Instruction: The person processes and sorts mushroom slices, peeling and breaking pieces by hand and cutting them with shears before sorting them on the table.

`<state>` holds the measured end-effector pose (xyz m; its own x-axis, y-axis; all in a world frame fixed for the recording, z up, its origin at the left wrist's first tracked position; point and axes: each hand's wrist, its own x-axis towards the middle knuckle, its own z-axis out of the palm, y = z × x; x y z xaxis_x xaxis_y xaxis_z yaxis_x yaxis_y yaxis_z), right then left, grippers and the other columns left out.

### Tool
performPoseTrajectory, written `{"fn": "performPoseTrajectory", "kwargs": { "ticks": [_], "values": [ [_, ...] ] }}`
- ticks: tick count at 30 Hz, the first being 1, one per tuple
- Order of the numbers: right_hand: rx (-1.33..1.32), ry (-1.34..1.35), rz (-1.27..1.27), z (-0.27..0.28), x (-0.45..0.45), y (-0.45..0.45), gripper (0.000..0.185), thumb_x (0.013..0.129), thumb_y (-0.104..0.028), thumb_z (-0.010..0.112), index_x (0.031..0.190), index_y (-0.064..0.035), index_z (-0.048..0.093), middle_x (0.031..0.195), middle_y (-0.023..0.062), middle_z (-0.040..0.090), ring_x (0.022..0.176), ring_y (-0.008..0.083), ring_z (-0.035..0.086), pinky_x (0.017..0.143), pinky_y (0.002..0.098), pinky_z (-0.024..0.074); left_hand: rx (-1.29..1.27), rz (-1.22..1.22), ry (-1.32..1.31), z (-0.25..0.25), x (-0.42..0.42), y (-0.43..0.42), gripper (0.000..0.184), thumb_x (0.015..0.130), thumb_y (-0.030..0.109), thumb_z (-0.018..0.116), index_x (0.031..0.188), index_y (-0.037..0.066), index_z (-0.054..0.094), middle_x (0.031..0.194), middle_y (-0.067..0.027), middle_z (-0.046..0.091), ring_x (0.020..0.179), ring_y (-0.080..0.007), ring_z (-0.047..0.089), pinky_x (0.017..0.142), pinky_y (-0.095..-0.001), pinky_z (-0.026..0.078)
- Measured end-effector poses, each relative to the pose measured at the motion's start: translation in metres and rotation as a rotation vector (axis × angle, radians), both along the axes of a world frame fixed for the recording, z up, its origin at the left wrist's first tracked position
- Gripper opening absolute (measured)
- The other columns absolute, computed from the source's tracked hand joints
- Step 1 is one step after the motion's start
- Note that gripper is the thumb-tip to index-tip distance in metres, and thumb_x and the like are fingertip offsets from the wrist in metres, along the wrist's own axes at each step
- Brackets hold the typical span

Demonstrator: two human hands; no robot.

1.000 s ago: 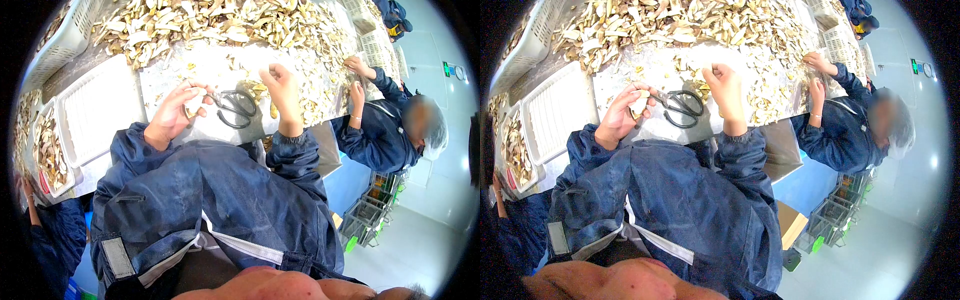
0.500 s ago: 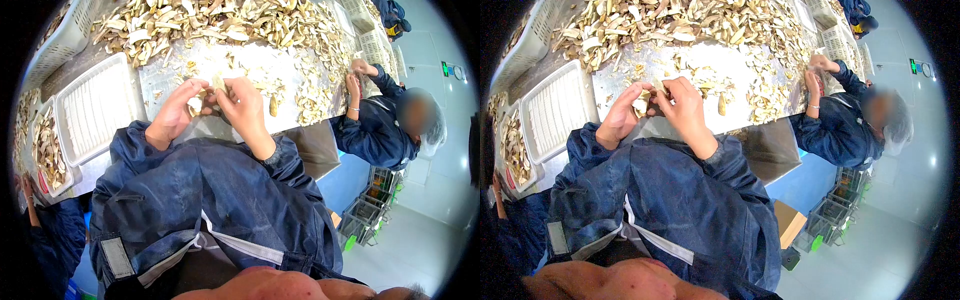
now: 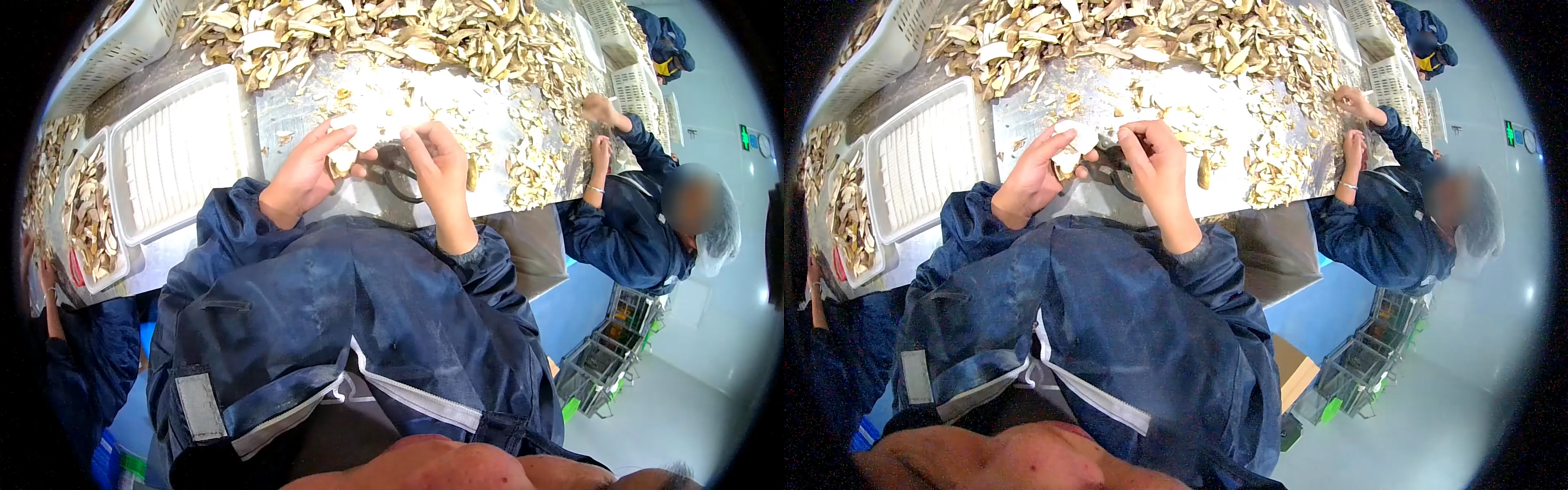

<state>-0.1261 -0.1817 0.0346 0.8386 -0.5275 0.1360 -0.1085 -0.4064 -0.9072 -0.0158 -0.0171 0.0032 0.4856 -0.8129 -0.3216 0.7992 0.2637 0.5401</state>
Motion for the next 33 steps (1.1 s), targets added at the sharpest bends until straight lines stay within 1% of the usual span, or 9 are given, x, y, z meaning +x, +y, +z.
{"fn": "performPoseTrajectory", "kwargs": {
  "ticks": [3,10,12,14,17,20,23,29,33],
  "values": [
    [0.491,0.001,0.085,0.000,0.003,0.012,0.015,0.094,-0.014,0.070,0.094,0.0003,0.066,0.080,0.0028,0.069,0.071,0.0059,0.061,0.064,0.0213,0.0487,-0.003,-0.002,0.007,-0.002,-0.001,0.000,0.023,0.103,0.019,0.052,0.121,0.005,0.055,0.109,-0.0090,0.066,0.094,-0.0188,0.066,0.067,-0.0311,0.053],
    [0.447,0.185,0.285,-0.002,-0.001,0.001,0.014,0.097,-0.013,0.066,0.096,0.0003,0.069,0.085,0.0021,0.070,0.078,0.0064,0.061,0.070,0.0226,0.0491,-0.106,-0.071,-0.048,-0.016,0.003,0.001,0.024,0.104,0.024,0.049,0.119,0.007,0.058,0.107,-0.0085,0.066,0.094,-0.0182,0.065,0.066,-0.0296,0.053],
    [0.214,0.121,0.187,0.004,-0.002,-0.015,0.016,0.096,-0.014,0.066,0.096,0.0014,0.070,0.085,-0.0006,0.068,0.079,0.0074,0.059,0.071,0.0250,0.0489,-0.087,-0.077,-0.055,-0.011,0.002,0.000,0.023,0.104,0.025,0.048,0.117,0.008,0.058,0.106,-0.0088,0.066,0.095,-0.0188,0.065,0.065,-0.0294,0.053],
    [-0.009,0.194,-0.094,0.007,0.002,-0.042,0.019,0.092,-0.017,0.068,0.093,0.0009,0.071,0.086,0.0052,0.071,0.078,0.0137,0.064,0.070,0.0282,0.0504,-0.068,-0.090,-0.056,-0.005,0.002,0.002,0.023,0.105,0.025,0.047,0.115,0.008,0.059,0.107,-0.0092,0.066,0.095,-0.0196,0.065,0.065,-0.0294,0.053],
    [-0.538,0.303,-0.240,-0.010,0.004,-0.083,0.024,0.088,-0.024,0.070,0.091,-0.0003,0.073,0.086,0.0132,0.071,0.078,0.0248,0.068,0.070,0.0330,0.0516,-0.074,-0.112,-0.030,-0.005,0.004,0.005,0.018,0.103,0.026,0.049,0.102,0.010,0.058,0.109,-0.0102,0.065,0.098,-0.0221,0.065,0.068,-0.0323,0.052],
    [-0.659,0.397,-0.234,-0.007,0.010,-0.081,0.029,0.085,-0.030,0.072,0.089,-0.0013,0.073,0.083,0.0180,0.070,0.077,0.0331,0.068,0.068,0.0368,0.0518,-0.089,-0.115,-0.021,-0.008,0.006,0.004,0.017,0.103,0.026,0.050,0.098,0.010,0.056,0.110,-0.0104,0.065,0.100,-0.0228,0.065,0.068,-0.0338,0.052],
    [-0.692,0.460,-0.223,-0.025,0.015,-0.084,0.028,0.083,-0.029,0.074,0.087,-0.0012,0.073,0.080,0.0158,0.070,0.072,0.0278,0.067,0.066,0.0358,0.0507,-0.087,-0.128,-0.031,-0.010,0.006,0.004,0.016,0.102,0.025,0.052,0.097,0.010,0.056,0.110,-0.0105,0.065,0.100,-0.0227,0.065,0.069,-0.0338,0.052],
    [0.039,0.353,-0.128,-0.004,0.010,-0.075,0.019,0.087,-0.016,0.071,0.094,0.0013,0.069,0.084,0.0095,0.071,0.072,0.0146,0.064,0.065,0.0261,0.0487,-0.060,-0.130,-0.077,-0.004,0.005,0.002,0.013,0.099,0.019,0.058,0.104,0.008,0.057,0.109,-0.0101,0.065,0.097,-0.0214,0.065,0.069,-0.0329,0.053],
    [0.599,0.161,0.146,0.002,0.008,-0.055,0.014,0.091,-0.010,0.068,0.100,0.0004,0.066,0.089,0.0068,0.070,0.075,0.0117,0.063,0.068,0.0231,0.0476,-0.051,-0.130,-0.131,-0.002,0.003,0.001,0.021,0.096,0.016,0.062,0.115,0.007,0.057,0.108,-0.0089,0.065,0.096,-0.0200,0.066,0.068,-0.0325,0.053]
  ]
}}
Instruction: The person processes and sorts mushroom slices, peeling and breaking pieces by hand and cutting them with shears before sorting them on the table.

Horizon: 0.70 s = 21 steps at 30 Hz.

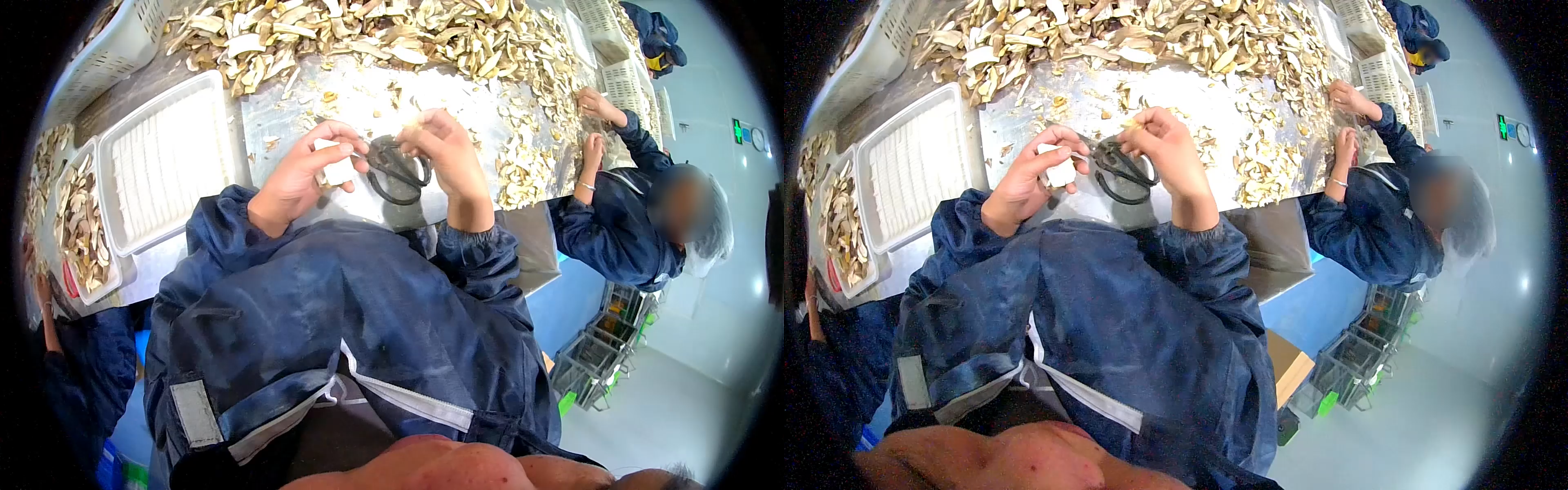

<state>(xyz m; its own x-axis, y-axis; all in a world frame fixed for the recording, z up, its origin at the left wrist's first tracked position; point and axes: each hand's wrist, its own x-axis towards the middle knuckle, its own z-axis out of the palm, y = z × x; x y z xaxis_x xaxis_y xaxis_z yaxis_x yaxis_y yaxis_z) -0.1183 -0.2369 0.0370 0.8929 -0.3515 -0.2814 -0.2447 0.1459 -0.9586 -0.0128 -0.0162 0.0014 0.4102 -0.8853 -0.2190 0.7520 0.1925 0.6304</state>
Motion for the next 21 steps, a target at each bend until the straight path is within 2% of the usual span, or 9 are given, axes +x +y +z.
{"fn": "performPoseTrajectory", "kwargs": {
  "ticks": [2,4,6,9,12,15,16,19,21],
  "values": [
    [0.154,-0.008,0.078,0.008,0.004,0.017,0.012,0.092,-0.010,0.067,0.101,-0.0012,0.066,0.090,0.0058,0.069,0.075,0.0099,0.061,0.069,0.0226,0.0469,0.020,0.007,0.001,0.004,-0.001,0.000,0.025,0.096,0.016,0.063,0.118,0.006,0.057,0.108,-0.0087,0.065,0.095,-0.0194,0.066,0.066,-0.0317,0.053],
    [0.194,0.007,0.096,0.005,0.005,0.026,0.012,0.092,-0.011,0.068,0.100,-0.0014,0.066,0.090,0.0048,0.069,0.075,0.0092,0.060,0.069,0.0225,0.0464,0.031,0.012,-0.004,0.004,-0.001,0.002,0.028,0.096,0.016,0.063,0.120,0.007,0.056,0.108,-0.0086,0.065,0.094,-0.0188,0.065,0.064,-0.0313,0.052],
    [0.176,0.022,0.118,0.000,0.005,0.028,0.012,0.093,-0.012,0.069,0.100,-0.0029,0.067,0.090,0.0028,0.069,0.076,0.0077,0.059,0.070,0.0224,0.0458,0.033,0.012,-0.014,0.000,-0.001,0.001,0.028,0.095,0.016,0.063,0.121,0.007,0.057,0.109,-0.0085,0.065,0.092,-0.0182,0.065,0.062,-0.0312,0.051],
    [0.166,-0.033,0.101,-0.005,0.005,0.035,0.014,0.090,-0.012,0.073,0.096,-0.0012,0.067,0.084,0.0003,0.068,0.073,0.0049,0.060,0.063,0.0226,0.0456,0.060,0.001,-0.008,0.002,-0.002,0.001,0.025,0.095,0.017,0.063,0.117,0.007,0.058,0.106,-0.0075,0.064,0.088,-0.0173,0.064,0.063,-0.0316,0.051],
    [-0.180,0.068,0.108,0.008,0.000,0.025,0.020,0.090,-0.016,0.073,0.100,0.0007,0.070,0.085,0.0024,0.067,0.075,0.0080,0.059,0.067,0.0213,0.0456,0.019,0.013,-0.007,0.000,-0.002,-0.001,0.019,0.097,0.018,0.062,0.111,0.006,0.058,0.099,-0.0071,0.062,0.084,-0.0148,0.065,0.056,-0.0257,0.054],
    [-0.881,0.090,0.061,0.009,-0.007,-0.006,0.025,0.084,-0.021,0.076,0.097,0.0004,0.071,0.083,0.0095,0.069,0.075,0.0193,0.065,0.067,0.0316,0.0496,0.020,0.017,-0.015,-0.001,-0.001,-0.001,0.015,0.097,0.018,0.062,0.105,0.006,0.058,0.095,-0.0062,0.061,0.081,-0.0142,0.064,0.055,-0.0255,0.054],
    [-0.801,0.197,-0.032,0.006,-0.004,-0.017,0.029,0.082,-0.026,0.076,0.098,-0.0012,0.073,0.088,0.0157,0.069,0.079,0.0291,0.067,0.071,0.0373,0.0515,0.032,0.010,-0.021,0.000,-0.001,-0.001,0.014,0.097,0.018,0.062,0.103,0.006,0.057,0.095,-0.0060,0.061,0.081,-0.0138,0.064,0.056,-0.0252,0.053],
    [-1.110,0.130,-0.142,-0.010,0.010,-0.038,0.028,0.083,-0.026,0.075,0.099,-0.0024,0.073,0.094,0.0168,0.068,0.084,0.0320,0.067,0.074,0.0409,0.0523,0.054,-0.011,-0.034,0.000,-0.001,0.000,0.011,0.096,0.019,0.062,0.100,0.009,0.060,0.097,-0.0053,0.061,0.085,-0.0147,0.060,0.062,-0.0316,0.047],
    [-1.263,0.184,-0.143,-0.019,0.018,-0.034,0.027,0.082,-0.024,0.074,0.097,-0.0024,0.073,0.096,0.0177,0.067,0.085,0.0345,0.067,0.075,0.0418,0.0526,0.045,0.009,-0.042,-0.002,-0.001,-0.001,0.013,0.097,0.019,0.062,0.102,0.008,0.059,0.095,-0.0057,0.061,0.082,-0.0140,0.062,0.058,-0.0273,0.051]
  ]
}}
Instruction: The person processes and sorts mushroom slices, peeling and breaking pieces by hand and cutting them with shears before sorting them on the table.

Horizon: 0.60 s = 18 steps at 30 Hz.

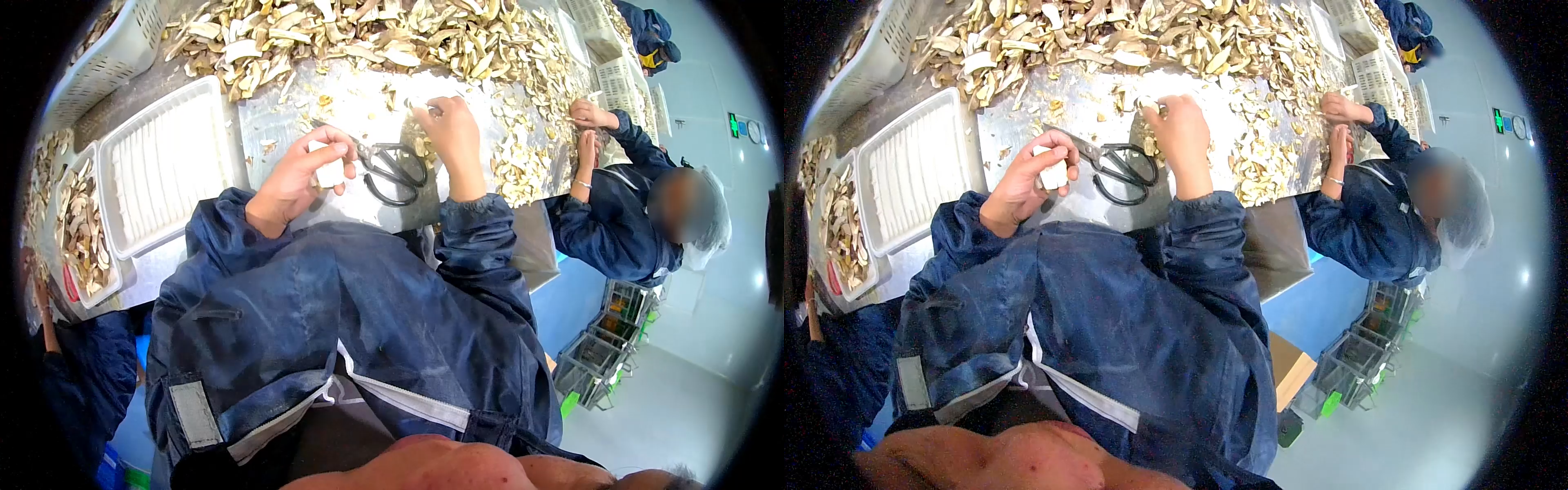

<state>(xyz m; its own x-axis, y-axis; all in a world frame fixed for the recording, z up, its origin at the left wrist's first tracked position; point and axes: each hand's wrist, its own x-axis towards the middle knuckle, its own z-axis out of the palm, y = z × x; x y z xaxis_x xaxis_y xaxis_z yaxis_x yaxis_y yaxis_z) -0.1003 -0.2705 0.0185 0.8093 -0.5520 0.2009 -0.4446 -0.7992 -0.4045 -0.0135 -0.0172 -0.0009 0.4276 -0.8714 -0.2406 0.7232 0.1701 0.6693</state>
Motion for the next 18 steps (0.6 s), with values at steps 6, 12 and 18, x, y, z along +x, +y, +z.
{"fn": "performPoseTrajectory", "kwargs": {
  "ticks": [6,12,18],
  "values": [
    [0.370,0.064,-0.070,0.008,0.002,0.008,0.028,0.081,-0.022,0.078,0.097,-0.0003,0.070,0.087,0.0113,0.070,0.078,0.0174,0.066,0.073,0.0288,0.0513,-0.036,0.010,0.037,0.000,0.001,0.001,0.017,0.098,0.019,0.061,0.107,0.006,0.057,0.098,-0.0075,0.062,0.083,-0.0152,0.064,0.057,-0.0264,0.053],
    [1.128,-0.084,0.263,0.045,0.003,0.053,0.028,0.088,-0.019,0.076,0.098,0.0056,0.069,0.093,0.0080,0.072,0.086,0.0077,0.063,0.073,0.0231,0.0497,-0.028,0.051,0.154,0.011,-0.002,-0.002,0.031,0.101,0.031,0.054,0.120,0.007,0.057,0.111,-0.0087,0.064,0.093,-0.0202,0.066,0.064,-0.0312,0.054],
    [-0.105,-0.101,0.333,-0.004,0.040,0.029,0.033,0.084,-0.029,0.075,0.109,-0.0082,0.071,0.115,0.0150,0.064,0.106,0.0343,0.059,0.089,0.0465,0.0493,-0.117,0.004,0.111,-0.019,0.005,0.005,0.042,0.102,0.040,0.050,0.132,0.010,0.055,0.120,-0.0114,0.064,0.099,-0.0239,0.066,0.066,-0.0326,0.057]
  ]
}}
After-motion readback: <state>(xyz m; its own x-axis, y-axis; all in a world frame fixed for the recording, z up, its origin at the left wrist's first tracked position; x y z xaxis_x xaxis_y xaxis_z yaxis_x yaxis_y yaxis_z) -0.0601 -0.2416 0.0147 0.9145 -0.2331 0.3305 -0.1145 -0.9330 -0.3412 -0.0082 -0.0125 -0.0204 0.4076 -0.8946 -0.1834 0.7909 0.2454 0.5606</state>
